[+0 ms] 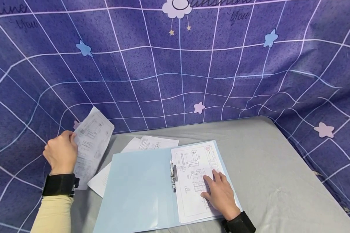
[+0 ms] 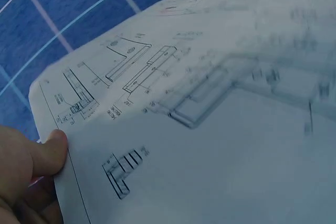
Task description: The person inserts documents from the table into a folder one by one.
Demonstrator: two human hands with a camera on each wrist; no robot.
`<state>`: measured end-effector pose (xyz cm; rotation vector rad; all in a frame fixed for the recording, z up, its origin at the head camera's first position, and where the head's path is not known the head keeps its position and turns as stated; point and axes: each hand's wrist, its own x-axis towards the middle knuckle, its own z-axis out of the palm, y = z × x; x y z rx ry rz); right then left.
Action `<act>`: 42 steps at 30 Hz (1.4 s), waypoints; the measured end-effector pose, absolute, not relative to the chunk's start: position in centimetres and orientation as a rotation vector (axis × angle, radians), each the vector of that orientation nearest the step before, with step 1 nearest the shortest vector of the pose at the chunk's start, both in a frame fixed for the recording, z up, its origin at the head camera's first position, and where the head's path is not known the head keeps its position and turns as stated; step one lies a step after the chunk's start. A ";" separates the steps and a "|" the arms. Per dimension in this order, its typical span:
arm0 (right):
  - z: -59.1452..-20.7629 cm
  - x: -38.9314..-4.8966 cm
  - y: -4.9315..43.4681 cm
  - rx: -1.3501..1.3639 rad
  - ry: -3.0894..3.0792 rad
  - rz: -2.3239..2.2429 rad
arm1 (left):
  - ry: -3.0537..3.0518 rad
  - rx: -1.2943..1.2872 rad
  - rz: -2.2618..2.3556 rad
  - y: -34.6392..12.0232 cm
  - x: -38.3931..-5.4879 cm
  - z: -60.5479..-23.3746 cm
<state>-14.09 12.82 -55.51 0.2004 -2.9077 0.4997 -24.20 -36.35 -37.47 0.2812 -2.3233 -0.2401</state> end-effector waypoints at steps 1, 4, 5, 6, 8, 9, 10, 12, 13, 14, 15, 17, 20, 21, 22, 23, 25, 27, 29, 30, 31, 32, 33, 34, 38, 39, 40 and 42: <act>-55.5 -14.1 12.8 0.203 -2.911 0.497 | -2.305 0.278 -0.247 -36.4 -24.0 -37.2; -55.4 -14.1 12.7 0.207 -2.915 0.492 | -2.261 0.270 -0.271 -36.4 -23.6 -36.5; -55.4 -14.1 12.7 0.208 -2.914 0.490 | -2.252 0.272 -0.284 -36.4 -23.5 -36.3; -55.4 -14.1 12.6 0.208 -2.914 0.488 | -2.245 0.274 -0.301 -36.3 -23.3 -36.1; -55.4 -14.0 12.6 0.209 -2.914 0.484 | -2.239 0.281 -0.337 -36.0 -23.0 -35.8; -55.4 -14.0 12.6 0.209 -2.914 0.483 | -2.234 0.284 -0.364 -35.9 -22.9 -35.6; -55.3 -14.0 12.6 0.210 -2.915 0.483 | -2.227 0.283 -0.389 -35.7 -22.8 -35.5; -55.3 -14.0 12.5 0.211 -2.920 0.481 | -2.210 0.273 -0.448 -35.2 -22.5 -35.3; -55.3 -14.0 12.5 0.211 -2.925 0.483 | -2.200 0.264 -0.485 -34.9 -22.4 -35.2; -55.3 -13.9 12.5 0.211 -2.929 0.486 | -2.186 0.248 -0.523 -34.6 -22.3 -35.1; -55.3 -13.9 12.5 0.209 -2.932 0.487 | -2.177 0.238 -0.558 -34.3 -22.3 -35.1; -55.4 -13.8 12.5 0.210 -2.938 0.492 | -2.157 0.215 -0.623 -33.5 -22.1 -35.2; -55.5 -13.8 12.7 0.217 -2.941 0.505 | -2.122 0.176 -0.706 -32.2 -21.8 -35.4; -55.4 -13.8 12.8 0.223 -2.940 0.508 | -2.118 0.169 -0.728 -31.6 -21.8 -35.5; -55.4 -13.7 12.9 0.230 -2.937 0.514 | -2.114 0.162 -0.749 -31.0 -21.7 -35.6; -55.3 -13.8 13.0 0.237 -2.930 0.521 | -2.118 0.160 -0.778 -30.4 -21.8 -35.9; -55.1 -13.8 13.1 0.257 -2.905 0.532 | -2.128 0.153 -0.843 -29.1 -21.9 -36.5; -55.0 -13.9 13.2 0.279 -2.868 0.549 | -2.147 0.142 -0.941 -27.6 -22.1 -37.4; -54.9 -14.0 13.2 0.298 -2.824 0.578 | -2.157 0.123 -1.071 -26.2 -22.3 -38.4; -54.9 -14.1 13.2 0.305 -2.804 0.602 | -2.157 0.108 -1.138 -25.4 -22.3 -38.9; -54.7 -14.3 13.0 0.309 -2.781 0.644 | -2.159 0.095 -1.207 -24.6 -22.3 -39.3; -54.5 -14.4 12.9 0.317 -2.760 0.703 | -2.160 0.085 -1.278 -23.9 -22.2 -39.7; -54.3 -14.6 12.7 0.327 -2.736 0.771 | -2.156 0.081 -1.343 -23.1 -22.2 -40.1; -54.1 -14.7 12.5 0.337 -2.704 0.857 | -2.157 0.076 -1.406 -22.4 -22.1 -40.4; -52.9 -15.4 11.6 0.352 -2.541 1.316 | -2.142 0.056 -1.610 -19.7 -21.6 -41.5; -52.7 -15.4 11.4 0.341 -2.499 1.431 | -2.138 0.055 -1.647 -19.2 -21.5 -41.7; -52.5 -15.5 11.2 0.327 -2.455 1.542 | -2.140 0.053 -1.678 -18.7 -21.4 -41.9; -52.0 -15.5 11.0 0.277 -2.388 1.718 | -2.147 0.061 -1.704 -17.8 -21.3 -42.4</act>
